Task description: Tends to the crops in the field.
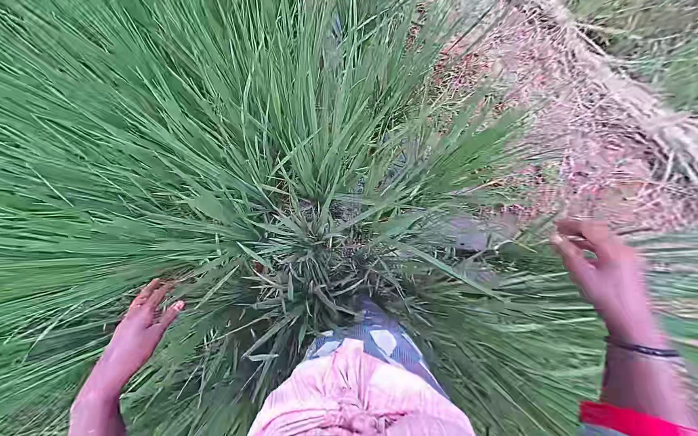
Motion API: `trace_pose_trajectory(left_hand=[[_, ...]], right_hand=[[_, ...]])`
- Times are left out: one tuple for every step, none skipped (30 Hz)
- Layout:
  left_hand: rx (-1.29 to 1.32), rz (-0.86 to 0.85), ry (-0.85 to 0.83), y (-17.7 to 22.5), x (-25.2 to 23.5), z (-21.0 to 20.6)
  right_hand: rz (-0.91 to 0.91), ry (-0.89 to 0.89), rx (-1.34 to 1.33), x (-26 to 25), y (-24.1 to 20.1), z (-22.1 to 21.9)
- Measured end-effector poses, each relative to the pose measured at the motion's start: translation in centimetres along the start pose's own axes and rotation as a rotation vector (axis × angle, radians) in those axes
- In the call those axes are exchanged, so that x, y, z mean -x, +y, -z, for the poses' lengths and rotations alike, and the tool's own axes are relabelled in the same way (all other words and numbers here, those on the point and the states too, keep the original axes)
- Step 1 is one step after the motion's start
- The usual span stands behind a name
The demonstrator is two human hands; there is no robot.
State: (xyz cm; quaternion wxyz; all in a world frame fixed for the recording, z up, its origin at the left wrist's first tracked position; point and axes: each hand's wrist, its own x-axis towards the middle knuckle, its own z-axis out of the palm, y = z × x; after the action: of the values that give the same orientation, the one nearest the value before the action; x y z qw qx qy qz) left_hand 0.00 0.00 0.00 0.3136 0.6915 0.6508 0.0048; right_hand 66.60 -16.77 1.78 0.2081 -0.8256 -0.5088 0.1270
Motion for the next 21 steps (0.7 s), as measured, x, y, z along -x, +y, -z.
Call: trace_pose_trajectory(left_hand=[[0.008,0.08,-0.028,-0.6,-0.5,-1.7],[0.021,0.15,-0.052,-1.1,-0.6,-3.3],[0.05,0.203,-0.062,-1.6,-0.5,-4.9],[0.086,0.249,-0.059,-2.1,-0.2,-6.4],[0.117,0.292,-0.055,-2.9,0.2,-8.1],[0.146,0.322,-0.044,-3.8,0.7,-9.7],[0.176,0.355,-0.042,-4.7,1.2,-11.3],[0.183,0.4,-0.056,-5.6,1.7,-12.7],[0.179,0.449,-0.078,-6.2,2.3,-13.9],[0.175,0.496,-0.107,-6.8,2.8,-15.0],[0.161,0.54,-0.136,-7.5,3.2,-16.1],[0.14,0.579,-0.168,-7.7,3.6,-17.0],[0.112,0.606,-0.221,-7.5,3.8,-17.6],[0.101,0.619,-0.264,-7.2,4.0,-18.1],[0.114,0.637,-0.277,-7.2,4.2,-18.7],[0.128,0.662,-0.276,-7.7,4.2,-19.4],[0.154,0.679,-0.272,-8.1,4.0,-20.1],[0.196,0.679,-0.269,-8.2,3.7,-20.6],[0.251,0.669,-0.265,-8.3,3.1,-20.9],[0.288,0.656,-0.271,-8.5,2.5,-21.1],[0.339,0.674,-0.285,-8.4,2.1,-21.0]], right_hand=[[-0.082,-0.081,-0.012,0.0,0.8,-1.8],[-0.151,-0.161,-0.019,0.1,1.4,-3.4],[-0.198,-0.228,-0.017,0.1,2.0,-4.8],[-0.236,-0.29,-0.011,0.0,2.6,-6.0],[-0.26,-0.34,-0.004,-0.2,3.1,-6.8],[-0.286,-0.383,0.004,-0.4,3.5,-7.2],[-0.307,-0.416,0.006,-0.8,3.7,-7.1],[-0.318,-0.433,0.01,-1.4,3.7,-6.8],[-0.327,-0.438,0.015,-1.9,3.7,-6.3],[-0.336,-0.433,0.025,-2.5,3.7,-5.8],[-0.347,-0.429,0.034,-3.3,3.5,-5.3],[-0.356,-0.433,0.042,-4.0,3.1,-4.8],[-0.354,-0.435,0.049,-4.8,2.8,-4.4],[-0.346,-0.439,0.053,-5.4,2.4,-4.1],[-0.338,-0.454,0.061,-6.1,2.0,-3.9],[-0.328,-0.475,0.068,-6.7,1.8,-3.9],[-0.316,-0.496,0.072,-7.4,1.4,-4.0],[-0.302,-0.509,0.077,-8.1,1.0,-4.1],[-0.284,-0.519,0.087,-8.7,0.6,-4.3],[-0.258,-0.521,0.097,-9.4,0.0,-4.6],[-0.217,-0.52,0.101,-10.1,-0.5,-5.2]])
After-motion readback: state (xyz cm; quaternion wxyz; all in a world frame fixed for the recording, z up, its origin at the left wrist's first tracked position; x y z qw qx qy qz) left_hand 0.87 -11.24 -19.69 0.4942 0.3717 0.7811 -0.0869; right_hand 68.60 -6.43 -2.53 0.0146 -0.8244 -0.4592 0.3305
